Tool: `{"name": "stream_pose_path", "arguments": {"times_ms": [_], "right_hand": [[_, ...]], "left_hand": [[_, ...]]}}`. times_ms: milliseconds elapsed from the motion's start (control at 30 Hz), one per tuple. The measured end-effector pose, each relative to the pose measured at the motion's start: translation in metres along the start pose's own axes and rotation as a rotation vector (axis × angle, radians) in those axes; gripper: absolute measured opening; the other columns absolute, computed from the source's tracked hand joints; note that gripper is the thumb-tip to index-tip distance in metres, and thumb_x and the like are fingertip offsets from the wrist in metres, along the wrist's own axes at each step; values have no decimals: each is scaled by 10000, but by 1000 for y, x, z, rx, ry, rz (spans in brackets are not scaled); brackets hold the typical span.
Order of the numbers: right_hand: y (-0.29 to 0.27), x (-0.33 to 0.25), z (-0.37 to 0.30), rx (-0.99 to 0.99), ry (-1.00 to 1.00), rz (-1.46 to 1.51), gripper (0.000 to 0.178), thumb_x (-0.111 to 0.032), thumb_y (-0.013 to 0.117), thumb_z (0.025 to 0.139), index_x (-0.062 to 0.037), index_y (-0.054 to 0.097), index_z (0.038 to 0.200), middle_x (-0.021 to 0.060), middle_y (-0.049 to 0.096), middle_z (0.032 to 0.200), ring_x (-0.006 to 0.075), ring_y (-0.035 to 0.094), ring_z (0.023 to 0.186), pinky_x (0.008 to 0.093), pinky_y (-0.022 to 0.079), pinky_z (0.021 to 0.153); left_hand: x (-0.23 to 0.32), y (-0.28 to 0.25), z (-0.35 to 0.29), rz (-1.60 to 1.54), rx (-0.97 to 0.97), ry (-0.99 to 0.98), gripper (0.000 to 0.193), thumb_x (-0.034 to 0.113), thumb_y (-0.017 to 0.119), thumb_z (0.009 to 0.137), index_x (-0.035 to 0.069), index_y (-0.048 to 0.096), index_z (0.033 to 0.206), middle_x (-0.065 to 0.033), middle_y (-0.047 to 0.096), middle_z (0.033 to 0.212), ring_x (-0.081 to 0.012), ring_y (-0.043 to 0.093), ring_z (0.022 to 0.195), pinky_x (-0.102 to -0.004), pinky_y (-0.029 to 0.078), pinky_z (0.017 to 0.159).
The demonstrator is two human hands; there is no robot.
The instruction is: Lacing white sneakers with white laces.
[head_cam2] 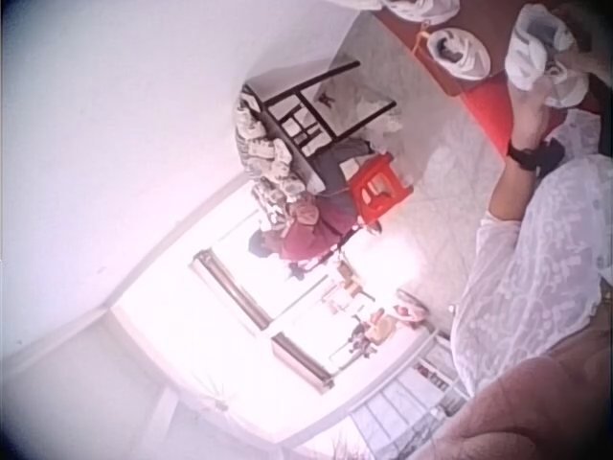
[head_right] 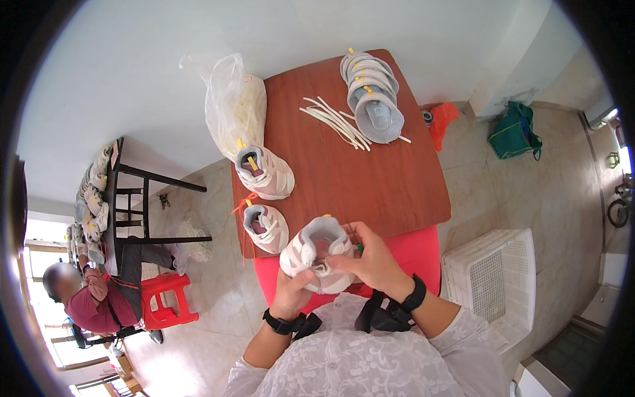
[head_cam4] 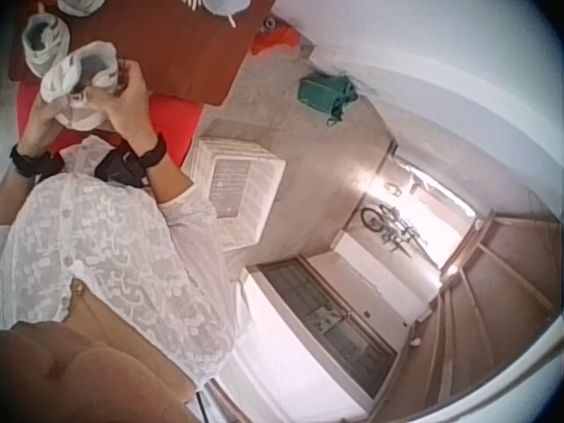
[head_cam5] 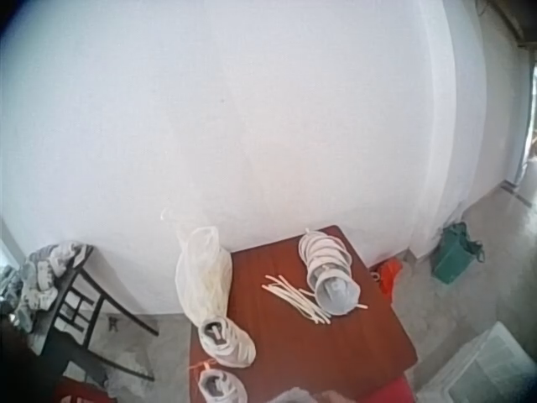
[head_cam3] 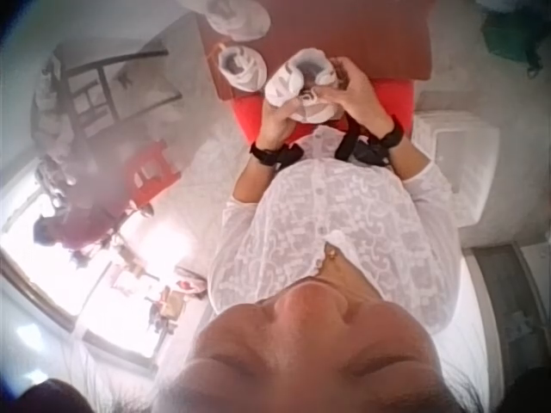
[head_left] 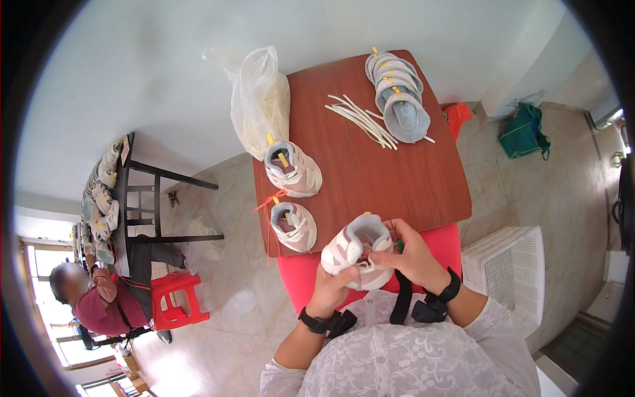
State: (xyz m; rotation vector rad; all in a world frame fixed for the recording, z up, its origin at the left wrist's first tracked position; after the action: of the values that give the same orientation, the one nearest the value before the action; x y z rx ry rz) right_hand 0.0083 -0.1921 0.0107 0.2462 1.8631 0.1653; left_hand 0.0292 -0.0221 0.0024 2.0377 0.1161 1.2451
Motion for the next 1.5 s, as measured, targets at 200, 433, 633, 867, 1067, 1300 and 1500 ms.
{"name": "stream_pose_path", "arguments": {"times_ms": [200,433,633,867,1067,1300,1500], "right_hand": [[-10,-8,1,82,-49,-179,448,-169,770,771,25,532,1098,99,621,1022,146,591,937,301,486,813],[1,-15,0,-60,-3,-371,443,-200,769,746,24,548,1058,116,644,943,136,606,855,294,494,755],[-1,-11,0,-208,-13,-292,445,-210,775,738,22,544,1039,90,632,928,133,586,839,293,484,748],[-3,-15,1,-278,-29,-325,463,-228,797,728,13,533,1022,80,617,911,135,571,843,290,468,746],[-2,-16,3,-348,-1,-374,461,-268,795,739,7,536,1004,77,594,884,133,548,813,287,451,723],[-4,-14,3,-390,-6,-382,480,-353,774,776,8,533,982,77,577,877,136,538,813,287,443,717],[-6,-15,5,-226,-44,-231,402,-327,694,856,3,570,1049,103,594,903,173,574,808,308,460,740]], "left_hand": [[31,6,-12,478,567,568,370,-3,672,764,13,513,1096,-118,581,1063,-231,571,983,-363,441,933],[68,62,-6,1448,-27,650,413,21,784,613,69,619,988,-52,647,969,-291,549,985,-381,410,879],[67,59,0,1568,-55,542,331,61,769,633,81,634,934,-45,616,978,-298,506,1046,-397,399,875],[58,42,4,1303,-239,238,251,132,764,691,58,658,906,-46,614,1029,-314,462,1115,-441,386,925],[50,37,5,1178,-242,134,278,165,809,699,79,663,919,-23,619,1007,-258,478,1103,-363,379,943],[40,30,6,1057,-263,70,216,98,776,738,74,671,925,-29,618,1016,-241,505,1068,-346,397,922],[42,30,4,1001,-91,98,146,81,704,792,44,664,928,-117,595,1033,-247,519,1047,-332,460,799]]}}
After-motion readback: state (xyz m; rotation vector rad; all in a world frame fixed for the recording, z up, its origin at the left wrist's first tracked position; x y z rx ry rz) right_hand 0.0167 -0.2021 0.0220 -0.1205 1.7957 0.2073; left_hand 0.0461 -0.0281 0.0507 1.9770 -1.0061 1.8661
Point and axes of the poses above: each hand's wrist, its own z-axis towards the middle knuckle, its own y-axis out of the palm, x = y × z, the point moved 4 cm from there along z, towards the middle knuckle
